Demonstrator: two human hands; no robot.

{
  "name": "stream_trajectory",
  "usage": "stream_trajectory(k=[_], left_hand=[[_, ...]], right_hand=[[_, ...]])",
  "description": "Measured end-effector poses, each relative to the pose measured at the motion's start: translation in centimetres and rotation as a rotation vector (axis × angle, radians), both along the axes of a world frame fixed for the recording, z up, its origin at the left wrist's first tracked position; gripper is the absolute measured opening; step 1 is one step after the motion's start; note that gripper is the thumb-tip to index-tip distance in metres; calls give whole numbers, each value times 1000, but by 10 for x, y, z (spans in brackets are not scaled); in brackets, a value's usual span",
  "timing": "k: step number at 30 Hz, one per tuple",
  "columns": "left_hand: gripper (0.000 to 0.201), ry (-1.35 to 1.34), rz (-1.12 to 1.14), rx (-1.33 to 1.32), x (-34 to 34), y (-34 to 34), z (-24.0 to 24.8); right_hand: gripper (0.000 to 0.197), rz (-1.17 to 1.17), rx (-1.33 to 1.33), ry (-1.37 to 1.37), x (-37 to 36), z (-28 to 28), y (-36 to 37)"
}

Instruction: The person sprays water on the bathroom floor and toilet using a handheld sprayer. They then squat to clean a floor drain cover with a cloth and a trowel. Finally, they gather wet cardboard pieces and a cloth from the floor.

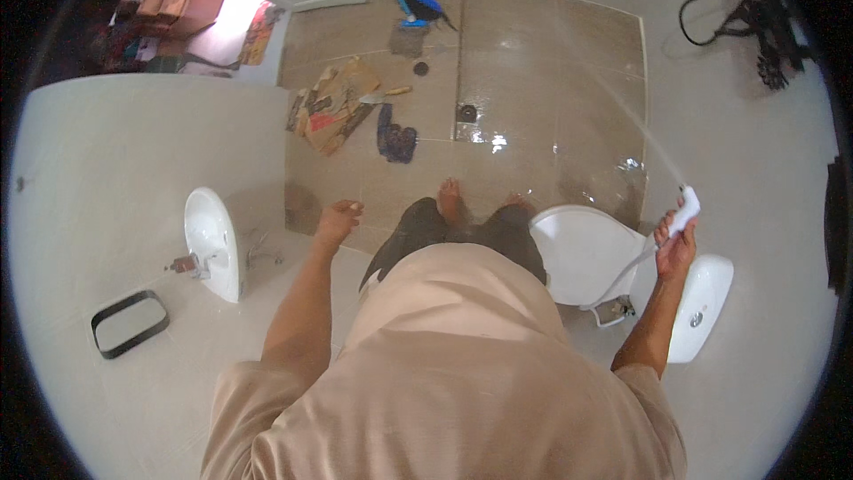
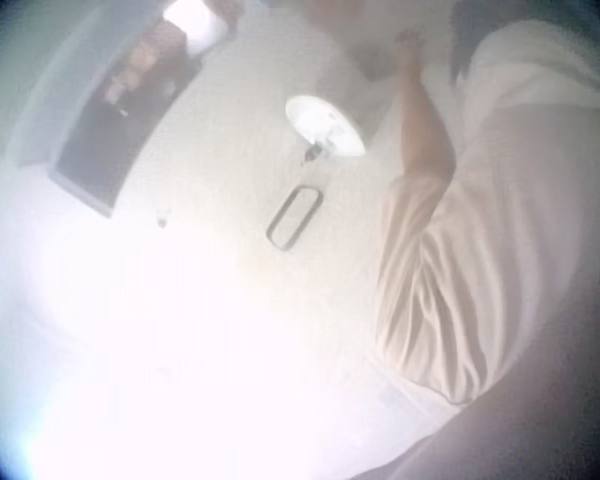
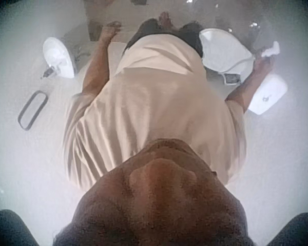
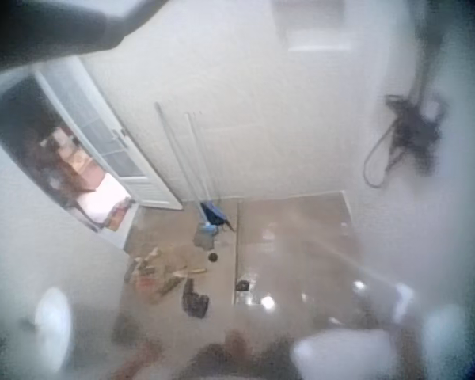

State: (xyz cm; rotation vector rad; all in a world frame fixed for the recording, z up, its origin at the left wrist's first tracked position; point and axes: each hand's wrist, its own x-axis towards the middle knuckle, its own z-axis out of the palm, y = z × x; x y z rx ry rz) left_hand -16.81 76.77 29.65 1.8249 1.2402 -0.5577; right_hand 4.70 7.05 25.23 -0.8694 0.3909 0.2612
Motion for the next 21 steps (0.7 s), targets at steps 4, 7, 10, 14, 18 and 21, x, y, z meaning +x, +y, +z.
stream_trajectory(k=[4,7,10,14,18,21], left_hand=[[34,-45,-31,-30,-3,-7,-3],[35,8,-46,-13,1,-9,-7],[36,-36,-38,-54,-3,-11,-2],[30,-25,-7,-36,-14,-6,-12],[31,-32,15,-45,-17,-7,-11],[32,-23,15,-35,-19,-6,-13]], right_hand=[[56,46,-68,87,1,-7,0],[49,74,-61,139,0,1,5],[44,110,-131,195,-2,5,11],[43,213,-251,249,-4,-3,10],[44,256,-341,317,-2,0,19],[45,255,-327,315,-3,-2,22]])
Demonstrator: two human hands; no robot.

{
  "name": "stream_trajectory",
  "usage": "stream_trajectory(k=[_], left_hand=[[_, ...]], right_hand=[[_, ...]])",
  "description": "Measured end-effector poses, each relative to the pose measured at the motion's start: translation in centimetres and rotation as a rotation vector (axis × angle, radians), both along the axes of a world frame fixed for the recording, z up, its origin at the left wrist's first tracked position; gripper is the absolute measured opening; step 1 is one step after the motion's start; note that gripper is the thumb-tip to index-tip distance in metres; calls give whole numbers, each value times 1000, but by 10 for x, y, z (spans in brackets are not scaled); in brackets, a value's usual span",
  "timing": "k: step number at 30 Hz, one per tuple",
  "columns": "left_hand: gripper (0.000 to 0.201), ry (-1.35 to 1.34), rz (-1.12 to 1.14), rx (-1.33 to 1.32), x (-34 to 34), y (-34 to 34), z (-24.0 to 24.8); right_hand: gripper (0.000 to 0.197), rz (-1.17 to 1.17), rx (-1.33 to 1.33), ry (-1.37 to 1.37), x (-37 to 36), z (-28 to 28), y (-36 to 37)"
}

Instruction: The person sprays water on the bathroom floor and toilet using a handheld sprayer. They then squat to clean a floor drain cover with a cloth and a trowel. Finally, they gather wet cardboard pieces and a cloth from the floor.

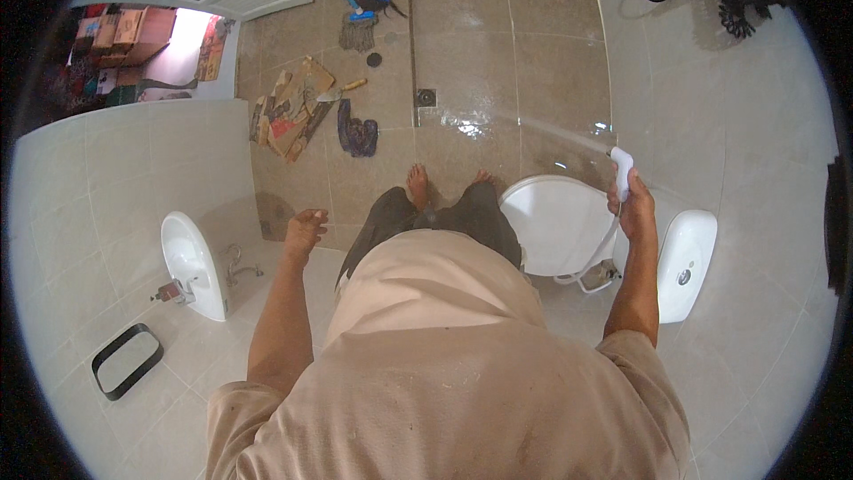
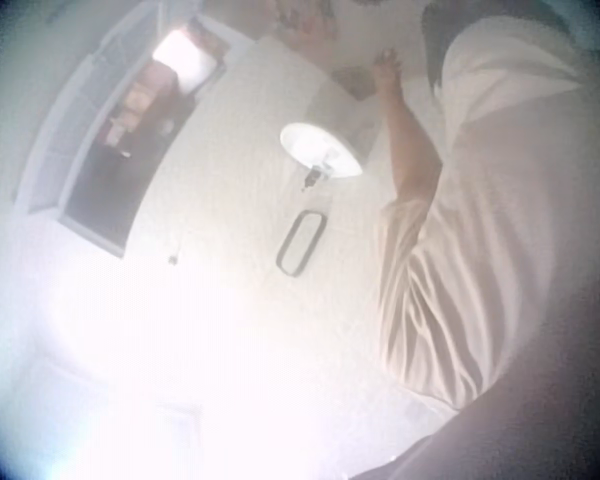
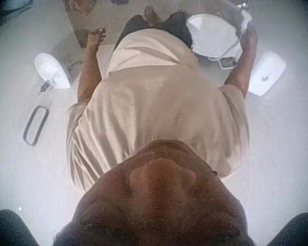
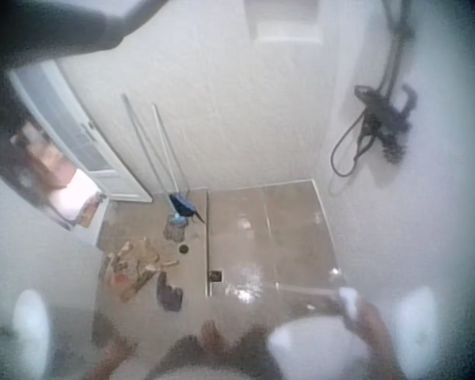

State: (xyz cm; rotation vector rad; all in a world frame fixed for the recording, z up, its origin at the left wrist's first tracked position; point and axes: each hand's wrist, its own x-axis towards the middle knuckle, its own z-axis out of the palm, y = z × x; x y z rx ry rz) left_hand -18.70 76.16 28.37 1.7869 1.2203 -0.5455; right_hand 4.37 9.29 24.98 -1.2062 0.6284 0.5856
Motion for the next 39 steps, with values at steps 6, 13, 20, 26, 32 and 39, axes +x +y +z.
stream_trajectory(k=[6,13,20,26,32,39], left_hand=[[46,16,-40,-6,5,0,7],[47,53,-73,20,13,-2,5],[46,44,-106,-14,26,5,8],[48,33,-173,-2,38,29,-15],[44,24,-241,-106,68,54,-37],[35,3,-313,-212,123,107,-76]], right_hand=[[47,55,41,44,9,7,8],[51,127,77,55,9,-2,13],[43,171,73,64,10,2,36],[38,-92,-451,-306,4,-25,34],[42,29,-823,-635,-2,4,73],[41,314,-1141,-716,-5,16,127]])
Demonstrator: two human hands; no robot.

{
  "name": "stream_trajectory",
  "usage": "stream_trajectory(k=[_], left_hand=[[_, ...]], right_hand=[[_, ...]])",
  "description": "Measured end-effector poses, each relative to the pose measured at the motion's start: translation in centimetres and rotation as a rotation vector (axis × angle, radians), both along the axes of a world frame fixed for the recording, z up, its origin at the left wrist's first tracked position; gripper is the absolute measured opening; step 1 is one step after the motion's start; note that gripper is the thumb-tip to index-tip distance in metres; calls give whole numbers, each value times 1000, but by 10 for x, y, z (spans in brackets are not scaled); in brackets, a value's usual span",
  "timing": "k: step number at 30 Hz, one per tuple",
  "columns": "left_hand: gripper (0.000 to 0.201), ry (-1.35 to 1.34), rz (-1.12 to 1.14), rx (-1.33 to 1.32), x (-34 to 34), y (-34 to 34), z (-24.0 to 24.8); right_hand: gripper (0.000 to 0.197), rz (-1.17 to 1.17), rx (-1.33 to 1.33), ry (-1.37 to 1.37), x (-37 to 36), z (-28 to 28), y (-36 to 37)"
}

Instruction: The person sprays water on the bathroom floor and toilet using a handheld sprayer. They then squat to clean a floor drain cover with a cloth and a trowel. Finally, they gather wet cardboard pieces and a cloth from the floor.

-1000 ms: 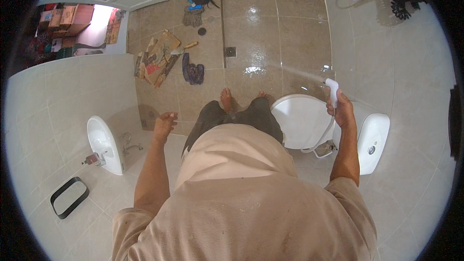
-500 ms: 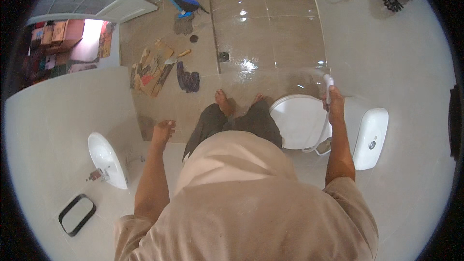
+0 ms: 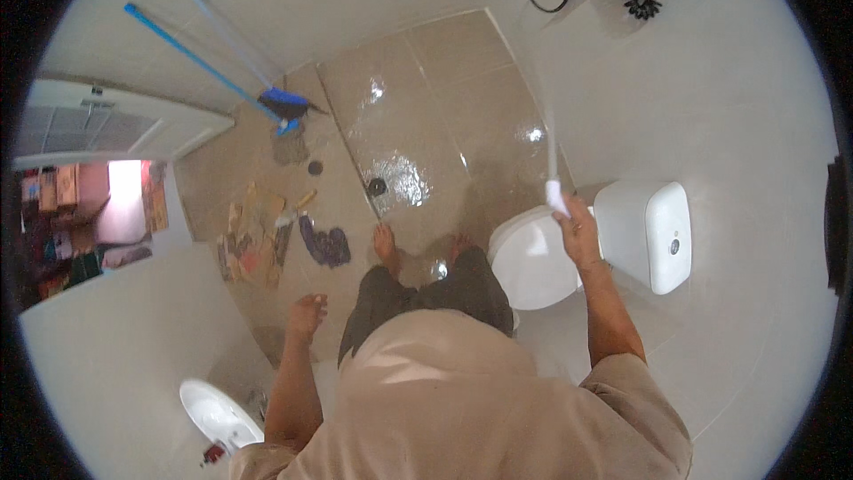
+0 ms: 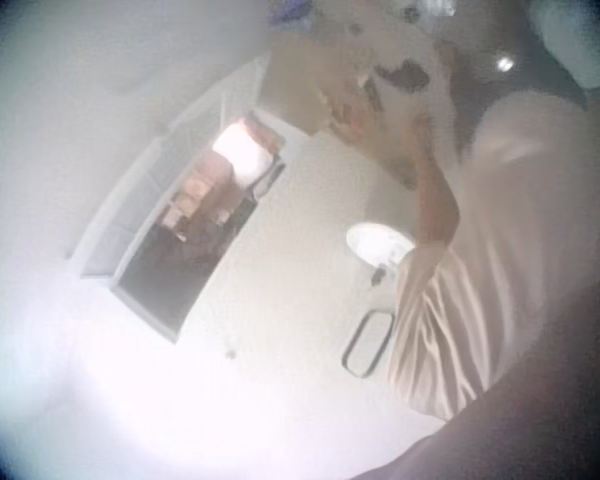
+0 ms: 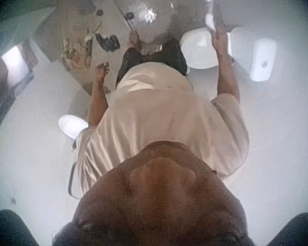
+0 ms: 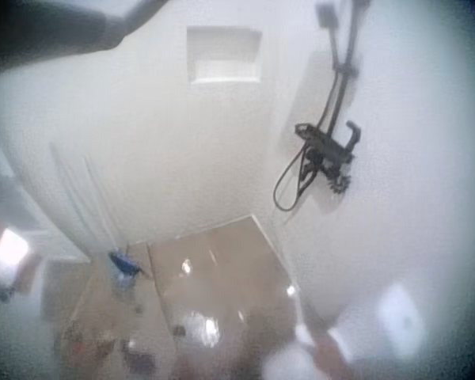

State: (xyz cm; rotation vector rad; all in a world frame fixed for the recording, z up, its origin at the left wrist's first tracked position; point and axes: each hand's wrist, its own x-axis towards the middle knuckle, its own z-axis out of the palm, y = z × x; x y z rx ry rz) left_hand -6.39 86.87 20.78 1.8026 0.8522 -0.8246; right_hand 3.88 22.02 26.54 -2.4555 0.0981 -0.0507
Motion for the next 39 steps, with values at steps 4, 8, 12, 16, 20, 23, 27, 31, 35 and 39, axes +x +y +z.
stream_trajectory(k=[4,8,12,16,20,23,27,31,35,39], left_hand=[[37,-25,3,-15,40,54,-20],[39,-87,-10,-63,80,133,-49],[36,-95,-46,46,116,140,-35],[36,-111,-118,-4,130,183,-60],[35,-95,-202,-53,134,196,-81],[34,-72,-187,-96,142,152,-74],[36,5,-395,71,155,136,-94],[39,-48,-352,1,159,138,-115],[30,47,-448,-23,182,83,-112],[31,81,-421,-36,187,45,-128]], right_hand=[[44,64,-109,68,1,17,45],[50,201,-108,193,2,8,83],[50,287,-209,267,-7,21,112],[50,349,-254,226,-19,13,137],[49,365,-243,238,-32,2,153],[47,63,-207,218,-50,-14,140],[50,-418,-82,125,-52,-63,94],[47,-766,324,265,-26,-50,62],[37,-900,486,345,-18,-39,19],[38,-904,688,497,8,-51,-10]])
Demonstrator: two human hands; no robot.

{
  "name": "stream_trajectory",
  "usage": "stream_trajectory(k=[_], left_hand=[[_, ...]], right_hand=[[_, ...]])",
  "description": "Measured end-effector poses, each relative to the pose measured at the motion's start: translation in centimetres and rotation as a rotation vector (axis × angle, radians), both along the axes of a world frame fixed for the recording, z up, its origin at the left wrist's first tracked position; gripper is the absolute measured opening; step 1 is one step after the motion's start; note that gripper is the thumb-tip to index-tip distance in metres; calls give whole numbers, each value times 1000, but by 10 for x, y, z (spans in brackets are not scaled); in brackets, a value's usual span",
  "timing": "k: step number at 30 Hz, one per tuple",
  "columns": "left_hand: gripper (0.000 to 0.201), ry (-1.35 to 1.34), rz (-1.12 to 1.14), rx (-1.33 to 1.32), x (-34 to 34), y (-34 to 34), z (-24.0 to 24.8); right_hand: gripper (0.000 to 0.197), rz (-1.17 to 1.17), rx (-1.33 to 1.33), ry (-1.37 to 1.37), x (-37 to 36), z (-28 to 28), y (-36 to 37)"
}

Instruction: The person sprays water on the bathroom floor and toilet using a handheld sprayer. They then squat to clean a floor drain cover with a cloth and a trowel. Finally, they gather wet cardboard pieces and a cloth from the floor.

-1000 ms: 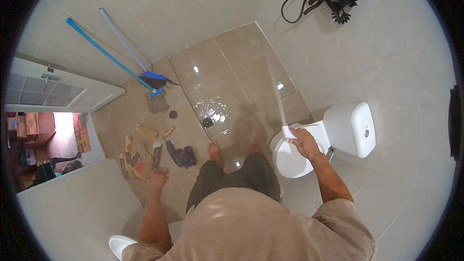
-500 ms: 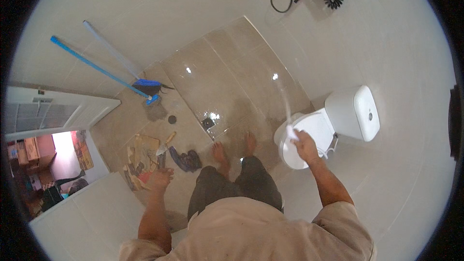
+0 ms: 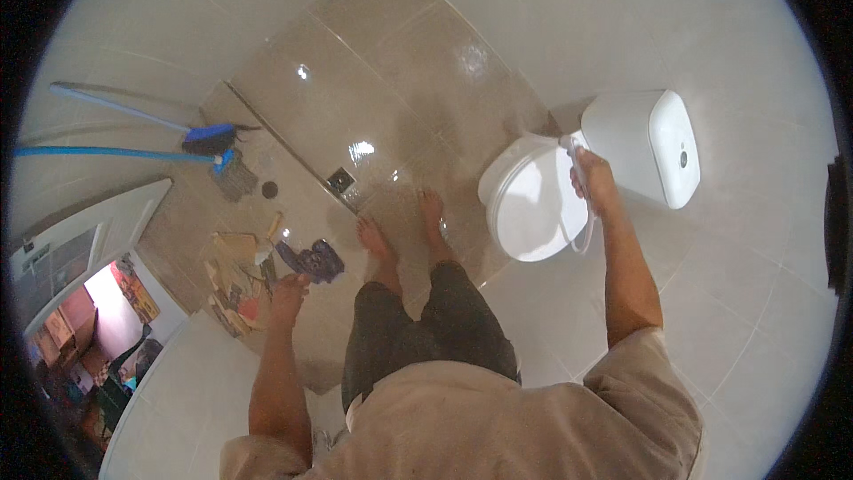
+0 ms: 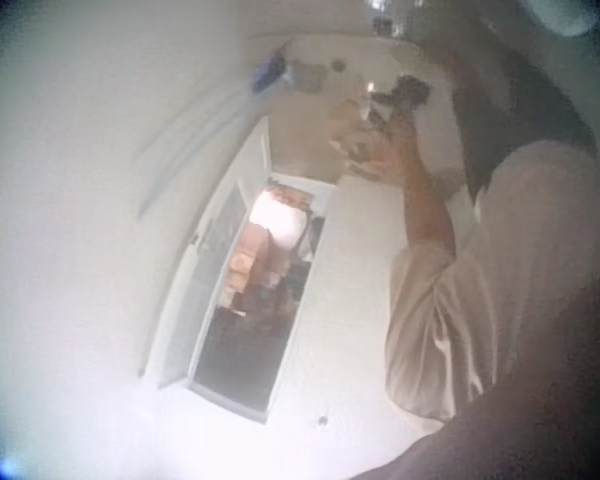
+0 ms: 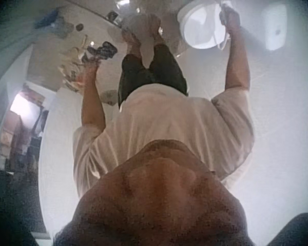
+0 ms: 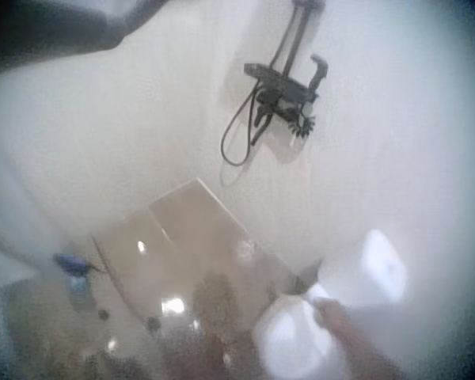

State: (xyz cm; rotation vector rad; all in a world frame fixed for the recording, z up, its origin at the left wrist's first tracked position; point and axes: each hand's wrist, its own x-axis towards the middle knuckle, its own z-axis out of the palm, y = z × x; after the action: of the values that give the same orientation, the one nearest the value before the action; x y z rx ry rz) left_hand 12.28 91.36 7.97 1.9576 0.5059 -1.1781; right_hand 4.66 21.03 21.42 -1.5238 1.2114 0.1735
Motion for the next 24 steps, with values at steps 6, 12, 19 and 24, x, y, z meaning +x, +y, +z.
stream_trajectory(k=[6,12,19,24], left_hand=[[35,32,-25,-30,8,-66,-36],[40,60,82,-59,2,-92,-55],[45,198,91,-40,-24,-58,-102],[31,241,202,21,-40,-49,-110]], right_hand=[[44,88,139,202,32,-67,-35],[49,96,-201,267,84,-139,-62],[59,348,-449,259,65,-244,-198],[55,197,-46,235,103,-212,-146]])
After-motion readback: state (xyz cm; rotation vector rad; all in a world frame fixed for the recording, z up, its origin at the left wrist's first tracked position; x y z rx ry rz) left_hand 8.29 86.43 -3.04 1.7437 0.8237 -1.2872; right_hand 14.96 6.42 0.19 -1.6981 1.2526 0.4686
